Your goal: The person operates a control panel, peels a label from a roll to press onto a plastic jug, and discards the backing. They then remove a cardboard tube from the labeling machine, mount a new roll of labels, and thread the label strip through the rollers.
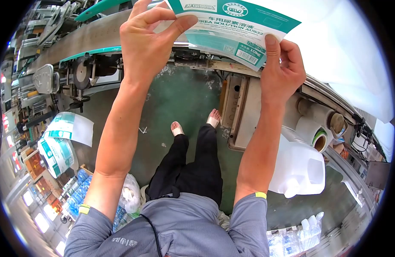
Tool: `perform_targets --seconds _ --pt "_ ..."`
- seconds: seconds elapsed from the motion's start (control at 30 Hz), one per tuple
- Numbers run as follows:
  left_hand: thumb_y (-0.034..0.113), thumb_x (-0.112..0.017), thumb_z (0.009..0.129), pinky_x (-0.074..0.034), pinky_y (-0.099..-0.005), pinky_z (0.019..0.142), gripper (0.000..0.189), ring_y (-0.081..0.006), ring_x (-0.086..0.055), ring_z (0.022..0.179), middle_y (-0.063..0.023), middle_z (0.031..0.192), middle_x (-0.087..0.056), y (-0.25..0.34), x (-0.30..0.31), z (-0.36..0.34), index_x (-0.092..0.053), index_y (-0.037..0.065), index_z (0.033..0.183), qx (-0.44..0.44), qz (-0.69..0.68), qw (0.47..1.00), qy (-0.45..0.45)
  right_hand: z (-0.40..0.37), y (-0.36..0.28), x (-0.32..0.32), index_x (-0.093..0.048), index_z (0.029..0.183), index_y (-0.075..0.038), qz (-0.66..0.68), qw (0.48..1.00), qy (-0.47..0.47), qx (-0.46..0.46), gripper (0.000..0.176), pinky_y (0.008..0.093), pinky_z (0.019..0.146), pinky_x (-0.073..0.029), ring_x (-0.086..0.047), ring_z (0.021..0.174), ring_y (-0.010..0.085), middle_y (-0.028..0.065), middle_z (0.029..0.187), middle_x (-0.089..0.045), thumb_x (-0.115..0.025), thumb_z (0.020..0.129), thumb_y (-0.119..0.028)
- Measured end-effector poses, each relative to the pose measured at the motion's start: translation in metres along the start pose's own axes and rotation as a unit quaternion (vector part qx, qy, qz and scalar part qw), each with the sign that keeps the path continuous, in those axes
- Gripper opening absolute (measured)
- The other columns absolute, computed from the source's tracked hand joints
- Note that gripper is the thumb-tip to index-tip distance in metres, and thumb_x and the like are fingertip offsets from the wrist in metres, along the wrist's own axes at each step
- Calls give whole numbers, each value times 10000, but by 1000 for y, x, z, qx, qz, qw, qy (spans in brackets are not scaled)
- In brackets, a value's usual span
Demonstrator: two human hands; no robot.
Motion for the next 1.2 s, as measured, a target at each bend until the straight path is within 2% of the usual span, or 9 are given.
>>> perform_targets --seconds 0.27,0.57,0.67,0.73,0.77,0.83,1.0,1.1,1.2 --pt "103 -879 790 -389 -461 1139 135 -316 -482 1423 -216 1339 -676 -6 -3 -1 -811 32 883 46 -52 997 -19 0 6 -1 -689 968 9 14 1000 -14 10 194 189 759 -482 -593 823 49 17 903 -713 -755 985 -173" --pt "138 -903 767 -409 -488 1105 171 -337 -512 1380 -206 1352 -668 -7 -4 0 -803 30 856 -123 89 988 40 1 -2 -7 -709 903 9 -42 998 39 -27 224 204 706 -486 -598 726 63 0 811 -700 -800 948 -191" --pt "250 -822 875 -330 -515 1174 387 -343 -432 1450 -217 1446 -596 -13 5 2 -743 9 1168 -29 86 995 35 9 -22 1 -713 861 11 -248 960 31 -126 271 217 672 -494 -630 679 92 37 770 -714 -832 916 -226" --pt "201 -941 718 -581 -390 766 312 -265 -741 861 -111 1019 -761 -24 19 2 -688 32 786 39 250 967 27 7 -60 9 -681 838 -5 -360 927 66 -75 257 216 673 -517 -633 727 87 58 792 -712 -838 905 -197" --pt "201 -941 718 -581 -390 766 312 -265 -741 861 -111 1019 -761 -19 21 -1 -688 32 786 34 248 968 34 9 -80 8 -686 894 26 -50 985 153 67 210 240 723 -585 -686 786 132 108 841 -726 -797 934 -147" --pt "262 -921 751 -578 -389 677 342 -277 -725 728 -103 882 -756 14 21 -18 -651 53 780 -162 93 982 35 37 -129 -2 -678 1033 35 -59 960 113 248 224 292 796 -602 -710 854 177 148 946 -738 -715 981 -180" --pt "293 -713 954 -566 -405 907 320 -346 -711 1044 -129 1212 -736 21 -69 -13 -736 150 1238 -68 -3 956 -286 127 -159 -94 -635 1323 -66 -525 697 100 478 474 491 1194 -284 -481 1368 338 146 1380 -597 -569 1042 -442" --pt "262 -685 959 -566 -420 909 256 -357 -711 1040 -132 1196 -742 0 -58 8 -776 166 1178 42 -53 950 -305 157 -155 -99 -634 1333 -76 -463 767 -9 444 484 541 1212 -238 -390 1448 336 136 1460 -550 -552 1045 -457" --pt "266 -670 934 -569 -454 904 207 -351 -723 1016 -135 1084 -763 -34 -39 4 -807 161 1049 154 43 931 -327 189 -123 -97 -634 1338 -90 -562 674 -21 479 492 484 1105 -394 -566 1264 320 152 1358 -628 -565 1038 -474"
Point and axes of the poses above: each hand's wrist, its own z-axis towards the middle knuckle, its own x-axis out of the back of the hand, y = z × x, the point moved 4 cm from there along z, towards the middle knuckle
